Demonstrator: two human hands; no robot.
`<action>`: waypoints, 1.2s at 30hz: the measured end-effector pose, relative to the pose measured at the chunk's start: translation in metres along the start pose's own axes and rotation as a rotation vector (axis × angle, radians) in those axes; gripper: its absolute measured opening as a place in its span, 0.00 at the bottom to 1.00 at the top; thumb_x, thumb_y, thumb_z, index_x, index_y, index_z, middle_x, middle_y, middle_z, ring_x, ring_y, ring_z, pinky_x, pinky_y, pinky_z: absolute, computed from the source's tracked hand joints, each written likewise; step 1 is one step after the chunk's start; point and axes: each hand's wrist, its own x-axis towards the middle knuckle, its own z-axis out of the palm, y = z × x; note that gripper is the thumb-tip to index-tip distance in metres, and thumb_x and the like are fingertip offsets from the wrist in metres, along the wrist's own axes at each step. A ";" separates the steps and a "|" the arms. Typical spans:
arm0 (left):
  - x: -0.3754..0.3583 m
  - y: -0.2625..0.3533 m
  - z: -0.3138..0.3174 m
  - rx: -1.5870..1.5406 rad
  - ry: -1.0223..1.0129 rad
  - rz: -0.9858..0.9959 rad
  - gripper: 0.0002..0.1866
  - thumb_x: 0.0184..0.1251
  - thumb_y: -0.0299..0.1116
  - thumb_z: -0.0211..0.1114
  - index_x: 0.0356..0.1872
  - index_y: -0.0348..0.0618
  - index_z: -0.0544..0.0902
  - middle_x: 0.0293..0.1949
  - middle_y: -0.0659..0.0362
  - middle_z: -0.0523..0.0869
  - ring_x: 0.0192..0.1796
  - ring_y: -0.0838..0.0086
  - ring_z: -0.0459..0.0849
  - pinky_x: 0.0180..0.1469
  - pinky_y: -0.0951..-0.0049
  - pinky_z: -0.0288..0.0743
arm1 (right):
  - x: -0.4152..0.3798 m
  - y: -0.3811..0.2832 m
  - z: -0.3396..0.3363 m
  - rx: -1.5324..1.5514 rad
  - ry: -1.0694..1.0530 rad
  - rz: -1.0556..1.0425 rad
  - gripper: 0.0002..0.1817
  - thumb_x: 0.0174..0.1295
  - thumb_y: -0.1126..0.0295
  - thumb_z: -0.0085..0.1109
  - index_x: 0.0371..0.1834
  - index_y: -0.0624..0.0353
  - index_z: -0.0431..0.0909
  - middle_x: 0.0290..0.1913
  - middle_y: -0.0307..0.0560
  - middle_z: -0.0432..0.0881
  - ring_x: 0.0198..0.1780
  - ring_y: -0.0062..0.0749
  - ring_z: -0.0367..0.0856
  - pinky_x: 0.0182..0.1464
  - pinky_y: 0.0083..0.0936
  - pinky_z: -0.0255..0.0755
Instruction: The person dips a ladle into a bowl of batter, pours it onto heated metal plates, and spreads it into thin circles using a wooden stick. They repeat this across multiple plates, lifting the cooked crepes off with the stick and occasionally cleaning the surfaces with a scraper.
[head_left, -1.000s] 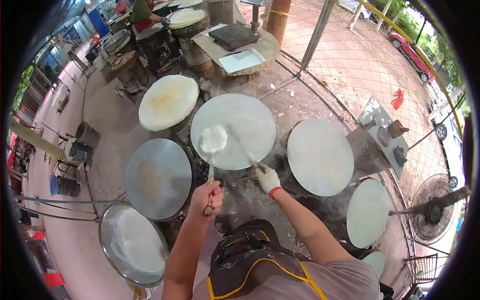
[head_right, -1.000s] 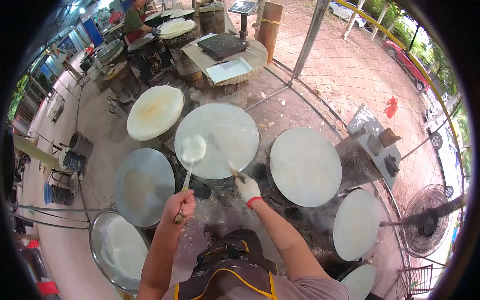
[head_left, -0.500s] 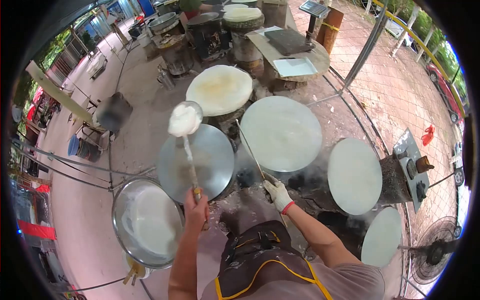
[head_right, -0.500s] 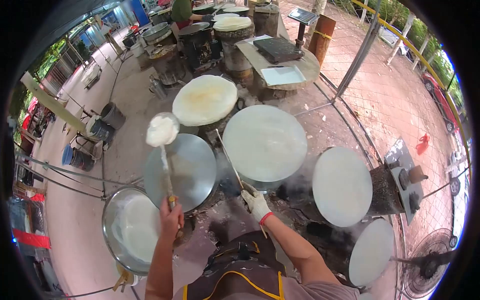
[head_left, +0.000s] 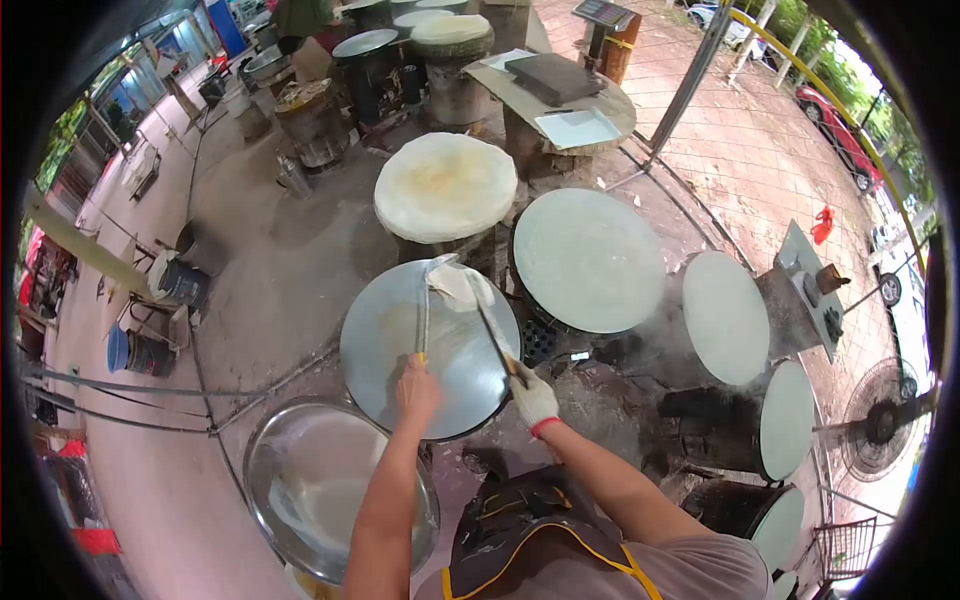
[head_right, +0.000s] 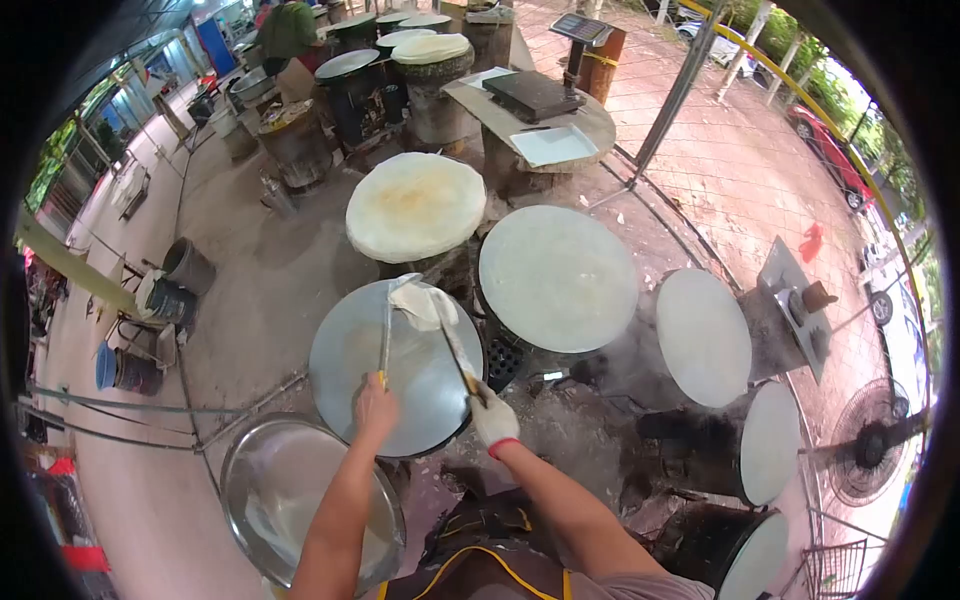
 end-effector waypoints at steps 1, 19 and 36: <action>0.006 -0.007 -0.006 0.011 0.034 0.023 0.21 0.57 0.27 0.56 0.52 0.34 0.65 0.41 0.39 0.79 0.44 0.44 0.79 0.45 0.50 0.71 | 0.003 -0.017 0.004 0.039 0.010 -0.029 0.23 0.60 0.54 0.48 0.58 0.44 0.72 0.43 0.62 0.80 0.48 0.53 0.78 0.50 0.37 0.72; -0.008 -0.076 -0.061 0.216 0.033 -0.028 0.38 0.53 0.27 0.60 0.67 0.55 0.58 0.45 0.46 0.68 0.41 0.49 0.79 0.44 0.54 0.72 | 0.005 -0.040 0.061 0.318 0.042 0.070 0.23 0.58 0.58 0.53 0.54 0.60 0.76 0.43 0.59 0.82 0.47 0.40 0.81 0.51 0.29 0.70; -0.046 -0.144 -0.097 0.285 0.194 -0.017 0.33 0.51 0.17 0.56 0.62 0.57 0.69 0.41 0.49 0.68 0.40 0.55 0.78 0.41 0.60 0.74 | 0.041 -0.065 0.049 0.479 -0.188 0.050 0.19 0.61 0.65 0.51 0.53 0.60 0.76 0.37 0.47 0.84 0.32 0.27 0.82 0.35 0.24 0.75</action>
